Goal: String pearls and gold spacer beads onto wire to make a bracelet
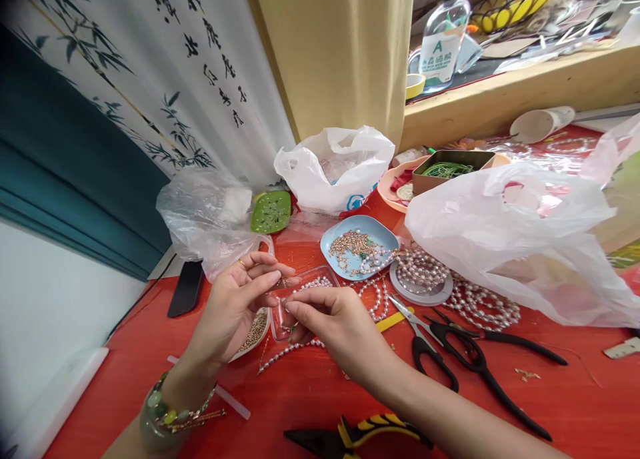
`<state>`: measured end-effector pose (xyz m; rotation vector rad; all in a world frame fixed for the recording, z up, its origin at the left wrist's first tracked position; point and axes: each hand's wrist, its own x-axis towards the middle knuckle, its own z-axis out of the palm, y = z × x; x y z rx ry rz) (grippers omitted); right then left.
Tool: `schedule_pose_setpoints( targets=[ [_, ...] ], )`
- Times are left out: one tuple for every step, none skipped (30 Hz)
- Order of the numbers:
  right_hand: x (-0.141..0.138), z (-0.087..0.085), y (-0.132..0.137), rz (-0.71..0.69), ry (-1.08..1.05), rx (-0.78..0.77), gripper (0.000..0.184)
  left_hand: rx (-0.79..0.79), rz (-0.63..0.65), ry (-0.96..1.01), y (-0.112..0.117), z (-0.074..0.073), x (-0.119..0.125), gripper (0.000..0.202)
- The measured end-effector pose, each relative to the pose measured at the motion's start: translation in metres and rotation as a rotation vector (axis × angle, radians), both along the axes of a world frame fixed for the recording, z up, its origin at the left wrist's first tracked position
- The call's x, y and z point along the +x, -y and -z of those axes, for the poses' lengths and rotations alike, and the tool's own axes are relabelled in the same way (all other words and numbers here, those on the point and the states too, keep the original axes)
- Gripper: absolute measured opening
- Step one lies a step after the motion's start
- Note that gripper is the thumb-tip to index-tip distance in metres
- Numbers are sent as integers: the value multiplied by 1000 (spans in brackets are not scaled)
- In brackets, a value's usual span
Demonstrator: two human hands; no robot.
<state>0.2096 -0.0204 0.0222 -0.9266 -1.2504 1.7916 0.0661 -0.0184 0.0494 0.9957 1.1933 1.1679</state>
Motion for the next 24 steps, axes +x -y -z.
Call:
schedule_pose_setpoints(
  targets=[
    [0,-1,0,18,11,7,16,1,11,-10,0,0,0,16],
    [0,-2,0,37,21,13,14,-2,25,-25,1,1,0,16],
    [1,-3,-1,58,31,18,13,-7,44,-45,1,1,0,15],
    [1,-4,-1,75,42,24,12,-11,63,-66,1,1,0,14],
    [2,-5,-2,88,53,30,12,-12,79,-89,1,1,0,13],
    [3,-5,-2,101,66,38,12,-3,81,-115,2,2,0,13],
    [3,-6,-2,111,79,49,12,17,64,-145,2,3,0,12],
    [4,-6,-3,122,93,66,12,48,27,-175,2,4,0,11],
    [5,-7,-3,130,108,89,13,76,-11,-202,2,5,0,9],
    [6,-7,-3,140,125,115,13,88,-34,-219,2,7,0,7],
    [7,-7,-3,155,141,147,13,79,-34,-222,2,8,1,6],
    [8,-7,-4,169,153,184,13,46,-7,-201,3,10,2,7],
    [10,-8,-4,185,163,225,13,-5,42,-158,3,11,3,8],
    [10,-7,-4,202,168,272,13,-60,99,-100,4,11,5,9],
    [11,-7,-5,224,167,319,13,-110,147,-37,5,12,7,11],
    [12,-7,-6,251,164,363,12,-150,177,20,5,12,9,14],
    [13,-7,-6,278,162,403,12,-180,196,67,6,12,11,16],
    [14,-6,-7,296,165,435,11,-203,207,99,6,12,13,18],
    [15,-6,-8,303,172,459,11,-219,212,118,7,12,14,18],
    [16,-6,-9,291,188,476,11,-230,211,128,7,12,14,18],
    [18,-7,-10,264,212,492,11,-233,206,131,7,12,13,17],
    [19,-8,-12,225,246,511,11,-228,197,127,7,12,12,16],
    [21,-10,-13,189,288,534,12,-217,184,118,7,12,11,15],
    [24,-12,-15,163,336,563,15,-206,169,107,7,12,10,15]
  ],
)
